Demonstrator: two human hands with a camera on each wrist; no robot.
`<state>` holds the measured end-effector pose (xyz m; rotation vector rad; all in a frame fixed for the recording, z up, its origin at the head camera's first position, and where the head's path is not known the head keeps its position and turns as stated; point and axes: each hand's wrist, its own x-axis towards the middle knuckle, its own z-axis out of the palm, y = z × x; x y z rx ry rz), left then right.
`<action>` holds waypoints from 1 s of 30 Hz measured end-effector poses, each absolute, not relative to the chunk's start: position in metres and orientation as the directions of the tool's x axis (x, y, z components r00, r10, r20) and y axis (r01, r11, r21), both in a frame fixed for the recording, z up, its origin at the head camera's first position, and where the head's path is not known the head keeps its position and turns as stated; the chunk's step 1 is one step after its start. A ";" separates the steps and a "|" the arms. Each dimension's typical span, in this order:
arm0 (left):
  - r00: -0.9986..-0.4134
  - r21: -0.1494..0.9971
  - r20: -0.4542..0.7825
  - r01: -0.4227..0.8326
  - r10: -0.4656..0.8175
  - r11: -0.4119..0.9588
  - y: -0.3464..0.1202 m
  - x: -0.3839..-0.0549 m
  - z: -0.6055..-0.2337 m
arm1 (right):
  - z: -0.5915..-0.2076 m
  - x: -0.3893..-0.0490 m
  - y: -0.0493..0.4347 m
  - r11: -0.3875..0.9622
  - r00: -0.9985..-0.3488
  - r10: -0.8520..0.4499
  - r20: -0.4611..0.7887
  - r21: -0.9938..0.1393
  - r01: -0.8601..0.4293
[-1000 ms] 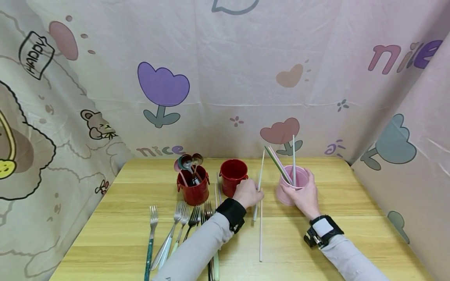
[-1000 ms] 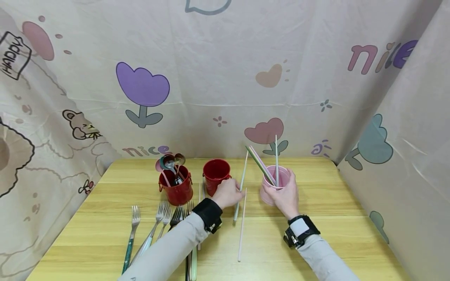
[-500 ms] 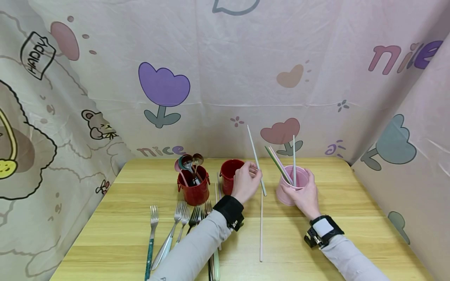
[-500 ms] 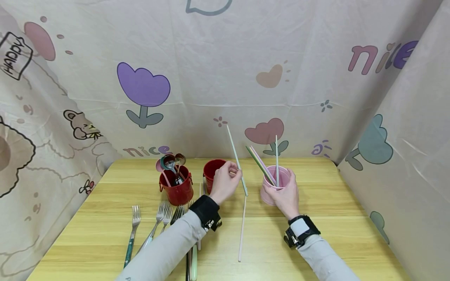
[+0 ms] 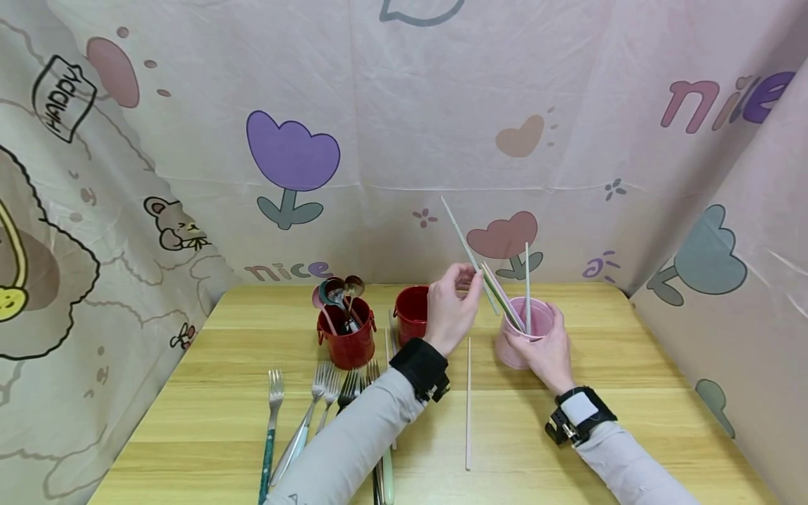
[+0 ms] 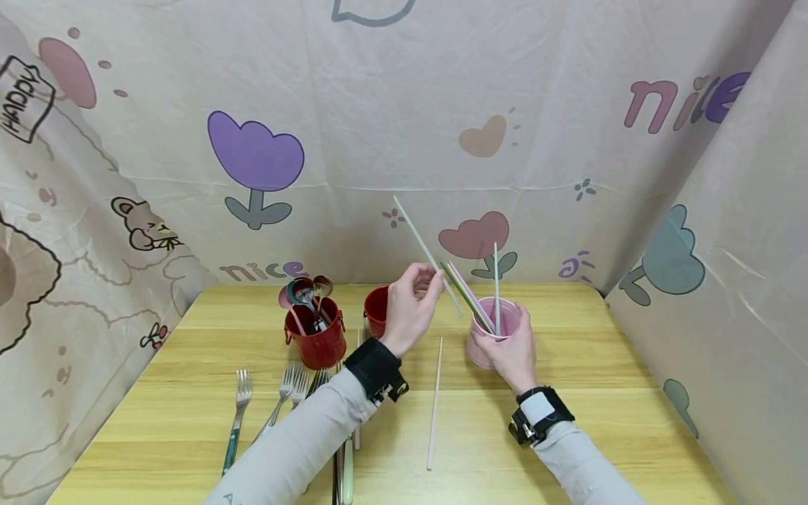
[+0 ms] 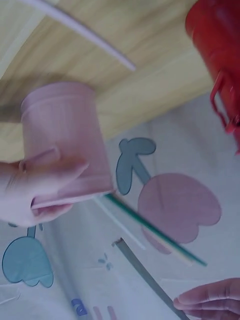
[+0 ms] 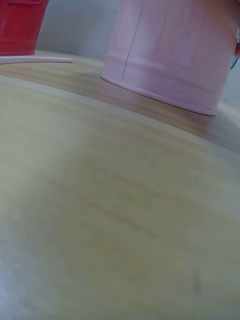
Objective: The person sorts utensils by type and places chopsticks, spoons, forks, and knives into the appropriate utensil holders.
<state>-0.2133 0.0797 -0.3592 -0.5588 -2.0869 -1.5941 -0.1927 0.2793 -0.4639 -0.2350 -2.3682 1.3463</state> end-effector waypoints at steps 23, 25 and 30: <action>-0.791 0.699 0.590 0.600 0.160 0.389 0.115 -0.217 -0.369 | -0.465 -0.194 0.280 0.532 -0.895 0.341 0.287 -0.844 -0.068; -0.805 0.704 0.564 0.584 0.181 0.405 0.116 -0.217 -0.373 | -0.465 -0.194 0.280 0.527 -0.898 0.337 0.282 -0.847 -0.068; -0.856 0.698 0.459 0.513 0.237 0.500 0.116 -0.217 -0.379 | -0.464 -0.194 0.279 0.517 -0.904 0.329 0.274 -0.853 -0.071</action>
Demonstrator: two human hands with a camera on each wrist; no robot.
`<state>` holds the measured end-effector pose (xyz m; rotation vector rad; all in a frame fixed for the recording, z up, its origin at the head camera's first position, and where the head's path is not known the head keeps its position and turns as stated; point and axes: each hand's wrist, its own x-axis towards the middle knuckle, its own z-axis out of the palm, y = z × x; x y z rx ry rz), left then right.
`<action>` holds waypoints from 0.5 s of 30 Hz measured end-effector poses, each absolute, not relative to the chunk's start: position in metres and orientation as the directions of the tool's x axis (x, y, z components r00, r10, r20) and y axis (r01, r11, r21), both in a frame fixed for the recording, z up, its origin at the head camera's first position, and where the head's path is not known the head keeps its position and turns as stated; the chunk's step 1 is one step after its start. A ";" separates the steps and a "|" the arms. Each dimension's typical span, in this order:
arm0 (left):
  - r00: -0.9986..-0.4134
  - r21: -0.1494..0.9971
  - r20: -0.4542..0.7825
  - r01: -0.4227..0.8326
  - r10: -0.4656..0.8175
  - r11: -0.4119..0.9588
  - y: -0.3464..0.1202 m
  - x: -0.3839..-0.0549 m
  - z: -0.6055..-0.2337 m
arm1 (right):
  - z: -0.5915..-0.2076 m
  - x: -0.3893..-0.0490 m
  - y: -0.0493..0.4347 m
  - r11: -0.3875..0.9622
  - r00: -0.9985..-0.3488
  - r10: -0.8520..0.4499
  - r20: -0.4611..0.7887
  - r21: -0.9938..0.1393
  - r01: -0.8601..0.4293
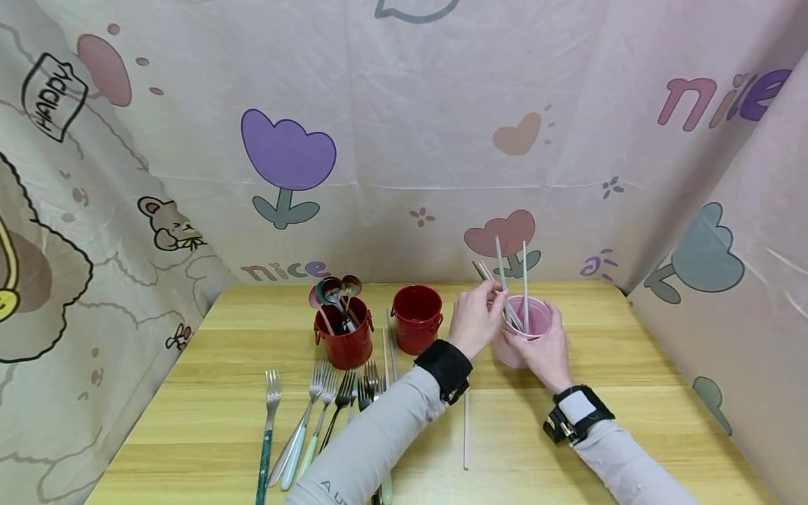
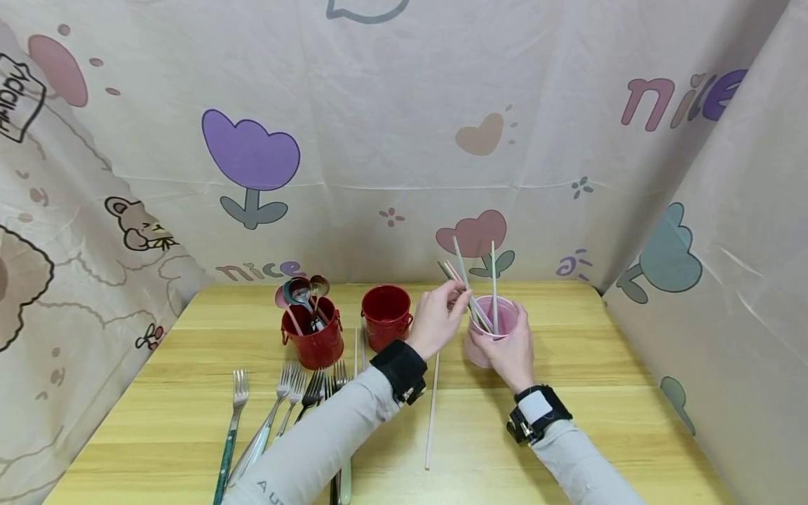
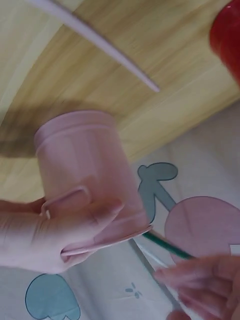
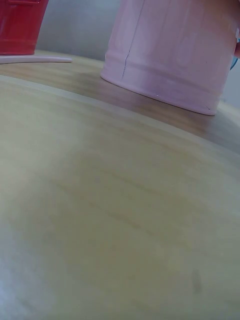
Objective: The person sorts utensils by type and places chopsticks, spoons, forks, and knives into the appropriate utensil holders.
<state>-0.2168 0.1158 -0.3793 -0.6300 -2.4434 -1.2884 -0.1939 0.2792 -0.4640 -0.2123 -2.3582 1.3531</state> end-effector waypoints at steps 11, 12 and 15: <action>-0.897 0.606 0.299 0.442 0.325 0.661 0.099 -0.218 -0.393 | -0.467 -0.194 0.279 0.528 -0.891 0.337 0.305 -0.844 -0.089; -0.899 0.606 0.291 0.439 0.328 0.664 0.098 -0.218 -0.394 | -0.467 -0.194 0.279 0.526 -0.891 0.336 0.305 -0.845 -0.091; -0.902 0.607 0.273 0.431 0.335 0.668 0.094 -0.219 -0.398 | -0.467 -0.194 0.279 0.520 -0.894 0.335 0.299 -0.849 -0.089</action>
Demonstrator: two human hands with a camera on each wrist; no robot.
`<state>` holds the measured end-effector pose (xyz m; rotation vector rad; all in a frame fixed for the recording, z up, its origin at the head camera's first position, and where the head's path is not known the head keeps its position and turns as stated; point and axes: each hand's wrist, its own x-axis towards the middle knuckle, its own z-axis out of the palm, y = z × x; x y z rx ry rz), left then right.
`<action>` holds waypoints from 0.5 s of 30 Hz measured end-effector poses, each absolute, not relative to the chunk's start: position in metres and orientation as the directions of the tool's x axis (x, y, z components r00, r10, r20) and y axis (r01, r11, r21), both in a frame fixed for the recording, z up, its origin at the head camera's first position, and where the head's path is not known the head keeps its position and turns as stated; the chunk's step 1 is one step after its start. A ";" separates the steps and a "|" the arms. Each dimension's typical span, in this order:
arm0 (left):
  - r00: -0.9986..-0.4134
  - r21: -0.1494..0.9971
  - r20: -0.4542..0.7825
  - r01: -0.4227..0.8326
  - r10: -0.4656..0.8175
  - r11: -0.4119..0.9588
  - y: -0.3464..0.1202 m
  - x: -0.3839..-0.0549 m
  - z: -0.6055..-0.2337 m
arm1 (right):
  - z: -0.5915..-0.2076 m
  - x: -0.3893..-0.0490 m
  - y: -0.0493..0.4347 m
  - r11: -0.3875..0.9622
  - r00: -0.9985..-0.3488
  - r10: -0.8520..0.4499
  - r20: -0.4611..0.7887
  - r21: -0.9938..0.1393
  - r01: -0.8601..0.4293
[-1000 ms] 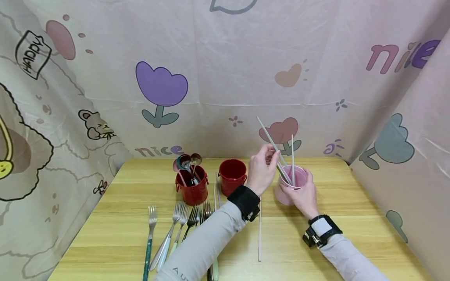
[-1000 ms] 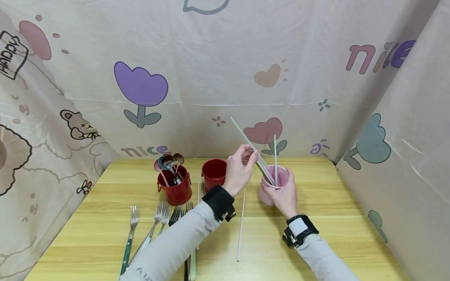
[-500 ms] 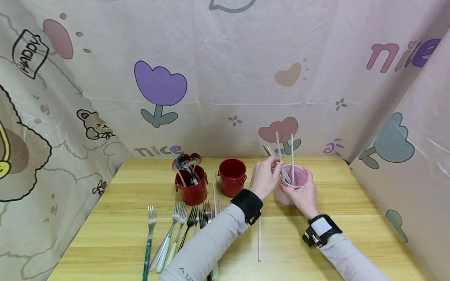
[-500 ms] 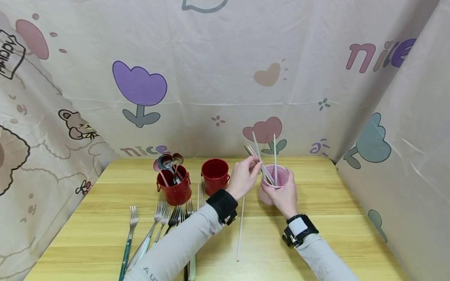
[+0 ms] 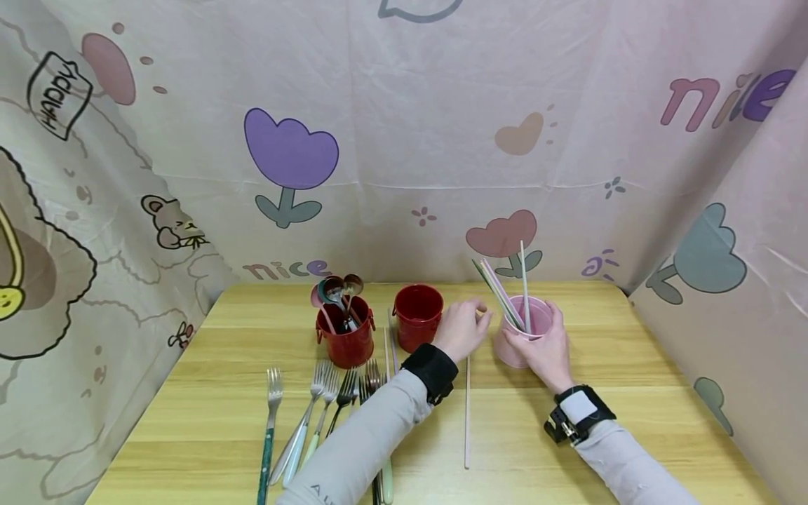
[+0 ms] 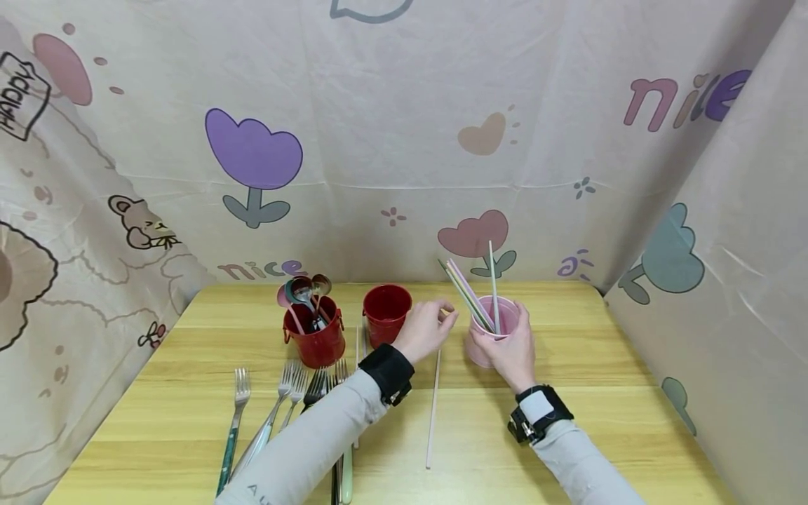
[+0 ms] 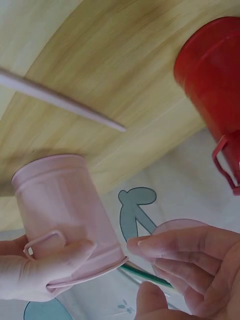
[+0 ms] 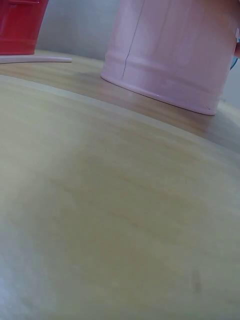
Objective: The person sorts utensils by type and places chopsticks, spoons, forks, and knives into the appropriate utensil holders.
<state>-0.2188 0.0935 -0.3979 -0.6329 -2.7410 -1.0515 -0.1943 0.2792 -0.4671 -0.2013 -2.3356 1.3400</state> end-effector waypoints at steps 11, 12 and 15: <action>-0.917 0.603 0.218 0.396 0.334 0.692 0.076 -0.218 -0.403 | -0.467 -0.193 0.280 0.526 -0.888 0.339 0.311 -0.845 -0.095; -0.915 0.595 0.219 0.400 0.338 0.697 0.075 -0.217 -0.404 | -0.467 -0.194 0.280 0.525 -0.888 0.340 0.309 -0.846 -0.093; -0.914 0.588 0.211 0.401 0.346 0.702 0.073 -0.215 -0.406 | -0.467 -0.194 0.280 0.531 -0.889 0.337 0.309 -0.842 -0.092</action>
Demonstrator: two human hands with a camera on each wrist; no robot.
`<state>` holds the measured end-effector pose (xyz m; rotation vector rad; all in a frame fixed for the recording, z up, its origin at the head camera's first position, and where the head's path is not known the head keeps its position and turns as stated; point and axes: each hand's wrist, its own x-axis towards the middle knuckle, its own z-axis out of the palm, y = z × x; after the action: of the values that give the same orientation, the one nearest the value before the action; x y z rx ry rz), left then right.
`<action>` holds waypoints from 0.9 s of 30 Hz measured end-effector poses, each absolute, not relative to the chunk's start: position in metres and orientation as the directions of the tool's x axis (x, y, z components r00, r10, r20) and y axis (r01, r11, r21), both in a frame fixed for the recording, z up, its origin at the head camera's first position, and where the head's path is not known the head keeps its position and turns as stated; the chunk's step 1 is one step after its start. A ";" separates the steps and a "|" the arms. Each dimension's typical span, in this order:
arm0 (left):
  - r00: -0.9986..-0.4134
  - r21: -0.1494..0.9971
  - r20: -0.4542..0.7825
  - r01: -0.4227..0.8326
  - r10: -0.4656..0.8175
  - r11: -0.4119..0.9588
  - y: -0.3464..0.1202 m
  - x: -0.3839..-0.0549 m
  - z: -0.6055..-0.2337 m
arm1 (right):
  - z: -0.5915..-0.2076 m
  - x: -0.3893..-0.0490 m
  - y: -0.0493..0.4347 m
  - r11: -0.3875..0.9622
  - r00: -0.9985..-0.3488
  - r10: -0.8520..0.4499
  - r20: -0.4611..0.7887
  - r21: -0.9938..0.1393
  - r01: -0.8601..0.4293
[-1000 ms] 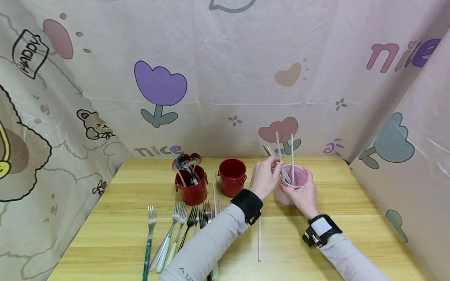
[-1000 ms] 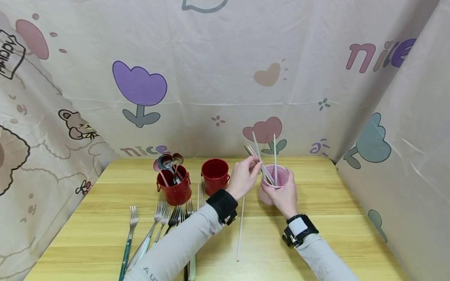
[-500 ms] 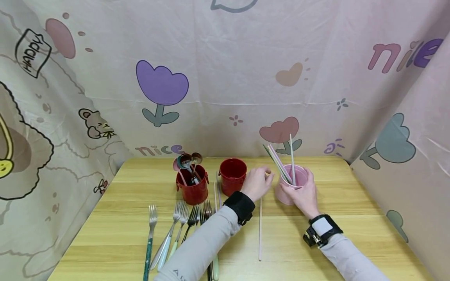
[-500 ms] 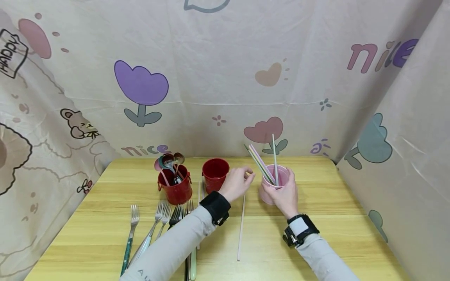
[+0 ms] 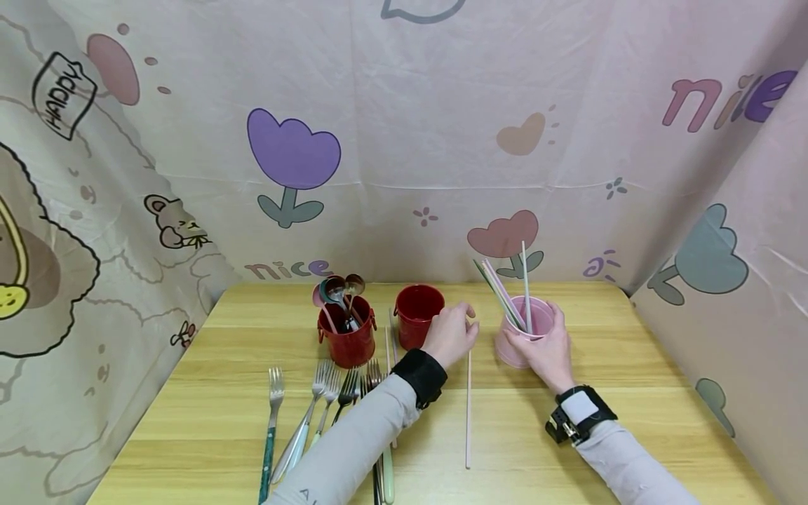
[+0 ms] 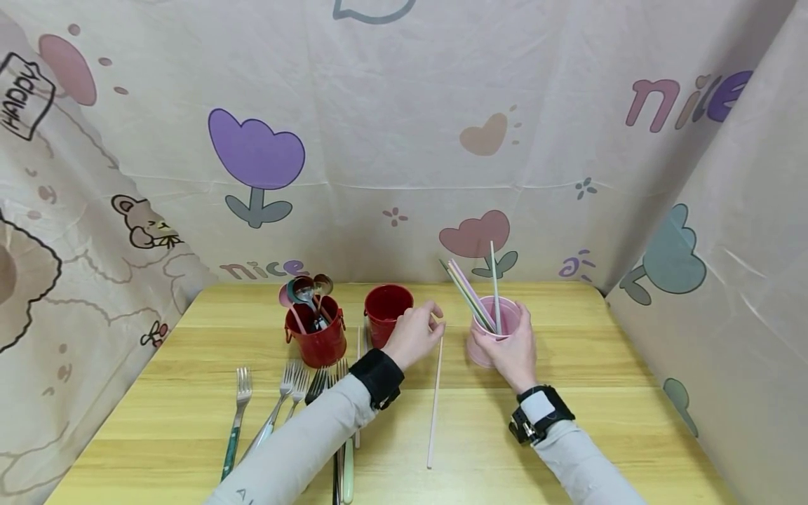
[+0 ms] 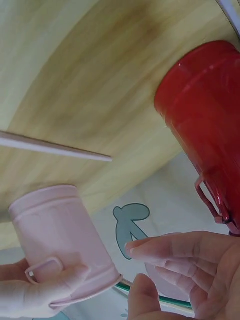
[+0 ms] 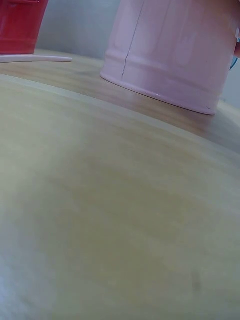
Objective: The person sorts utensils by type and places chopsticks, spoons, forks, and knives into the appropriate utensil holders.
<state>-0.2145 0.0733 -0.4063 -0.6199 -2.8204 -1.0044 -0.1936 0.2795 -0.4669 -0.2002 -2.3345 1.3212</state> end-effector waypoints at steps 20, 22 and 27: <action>-0.926 0.439 -0.035 0.323 0.375 0.839 0.076 -0.196 -0.435 | -0.467 -0.194 0.281 0.521 -0.898 0.334 0.287 -0.850 -0.077; -0.928 0.428 -0.072 0.302 0.365 0.852 0.077 -0.194 -0.436 | -0.467 -0.194 0.281 0.521 -0.898 0.335 0.286 -0.850 -0.076; -0.925 0.390 -0.167 0.257 0.342 0.884 0.078 -0.188 -0.437 | -0.467 -0.194 0.280 0.521 -0.895 0.337 0.291 -0.850 -0.080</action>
<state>-0.1876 0.0781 -0.4373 -0.5280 -3.2744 -0.6240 -0.1941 0.2801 -0.4665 -0.2107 -2.3418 1.3406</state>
